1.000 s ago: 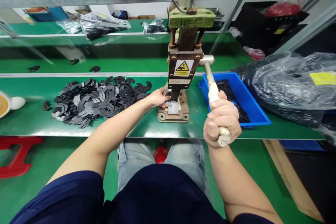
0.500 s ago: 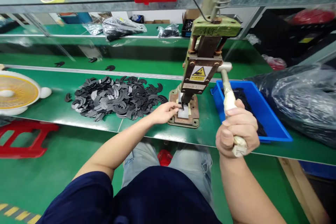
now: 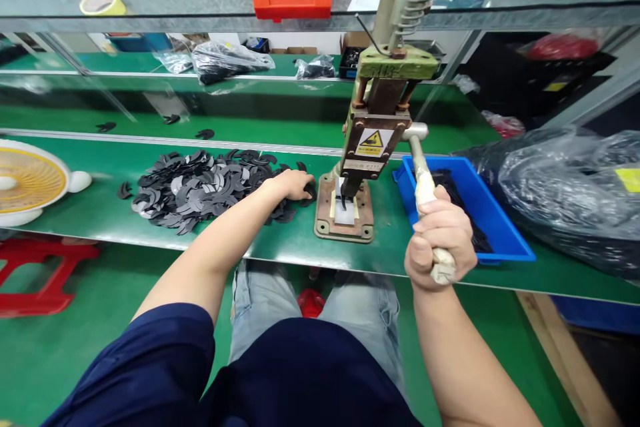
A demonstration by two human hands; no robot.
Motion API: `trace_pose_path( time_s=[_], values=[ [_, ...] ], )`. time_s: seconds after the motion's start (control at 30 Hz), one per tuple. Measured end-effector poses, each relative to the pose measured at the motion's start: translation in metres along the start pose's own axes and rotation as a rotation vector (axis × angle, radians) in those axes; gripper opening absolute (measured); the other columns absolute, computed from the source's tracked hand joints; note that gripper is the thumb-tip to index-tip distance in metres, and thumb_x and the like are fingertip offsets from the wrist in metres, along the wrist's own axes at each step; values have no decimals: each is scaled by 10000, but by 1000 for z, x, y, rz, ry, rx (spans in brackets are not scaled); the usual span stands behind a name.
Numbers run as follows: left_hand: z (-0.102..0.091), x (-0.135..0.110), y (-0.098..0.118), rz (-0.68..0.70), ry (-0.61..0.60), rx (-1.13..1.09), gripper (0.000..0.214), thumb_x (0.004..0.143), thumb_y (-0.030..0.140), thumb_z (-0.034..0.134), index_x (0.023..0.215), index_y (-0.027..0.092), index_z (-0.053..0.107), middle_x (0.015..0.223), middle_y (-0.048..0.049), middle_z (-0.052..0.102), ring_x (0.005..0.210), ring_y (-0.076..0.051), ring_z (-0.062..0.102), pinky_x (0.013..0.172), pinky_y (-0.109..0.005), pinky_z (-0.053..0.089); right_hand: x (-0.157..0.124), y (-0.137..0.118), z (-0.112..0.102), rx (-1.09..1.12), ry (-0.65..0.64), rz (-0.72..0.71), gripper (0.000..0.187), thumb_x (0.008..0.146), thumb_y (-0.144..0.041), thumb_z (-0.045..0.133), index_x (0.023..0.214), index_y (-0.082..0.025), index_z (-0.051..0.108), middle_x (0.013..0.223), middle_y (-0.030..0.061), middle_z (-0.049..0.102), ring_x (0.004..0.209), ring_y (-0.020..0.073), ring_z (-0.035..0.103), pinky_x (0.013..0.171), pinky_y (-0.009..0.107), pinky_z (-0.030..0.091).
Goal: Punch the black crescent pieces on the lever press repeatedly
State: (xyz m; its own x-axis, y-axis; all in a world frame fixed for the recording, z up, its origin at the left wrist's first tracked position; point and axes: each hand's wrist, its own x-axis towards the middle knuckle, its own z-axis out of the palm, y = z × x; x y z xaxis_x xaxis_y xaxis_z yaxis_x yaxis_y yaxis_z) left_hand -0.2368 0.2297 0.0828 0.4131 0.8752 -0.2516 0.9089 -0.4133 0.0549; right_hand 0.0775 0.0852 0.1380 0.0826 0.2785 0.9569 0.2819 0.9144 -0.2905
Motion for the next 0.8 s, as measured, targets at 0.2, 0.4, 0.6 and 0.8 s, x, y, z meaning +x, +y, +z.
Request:
trace_pose_path(
  time_s=[0.2, 0.4, 0.6, 0.8],
  values=[
    [-8, 9, 1, 72, -5, -48, 399, 862, 415, 751, 1232, 264, 771, 1241, -97, 753, 1113, -295, 711, 894, -322, 523, 0, -1, -2, 1, -17, 9, 136, 823, -263, 679, 738, -230, 579, 780, -16, 611, 910, 219, 671, 1148, 680, 499],
    [-14, -26, 0, -44, 171, -596, 234, 920, 418, 719, 888, 188, 690, 797, -34, 740, 704, -170, 665, 667, -261, 478, -2, 0, -1, 2, -3, 4, 154, 822, -268, 688, 730, -224, 572, 778, -14, 606, 911, 217, 674, 1148, 683, 490],
    [17, -35, 46, -164, 211, -1361, 300, 1005, 408, 700, 913, 185, 521, 649, -23, 684, 537, -124, 646, 550, -209, 500, -2, 0, -1, -11, -5, 13, 162, 815, -277, 689, 734, -225, 559, 771, -18, 607, 911, 218, 675, 1140, 697, 492],
    [22, -21, 74, -152, 256, -1355, 182, 953, 250, 769, 939, 151, 617, 671, 5, 664, 545, -101, 635, 551, -194, 513, -3, 0, -2, -43, -15, 18, 184, 832, -322, 690, 739, -237, 557, 766, -25, 607, 913, 199, 681, 1138, 646, 523]
  ],
)
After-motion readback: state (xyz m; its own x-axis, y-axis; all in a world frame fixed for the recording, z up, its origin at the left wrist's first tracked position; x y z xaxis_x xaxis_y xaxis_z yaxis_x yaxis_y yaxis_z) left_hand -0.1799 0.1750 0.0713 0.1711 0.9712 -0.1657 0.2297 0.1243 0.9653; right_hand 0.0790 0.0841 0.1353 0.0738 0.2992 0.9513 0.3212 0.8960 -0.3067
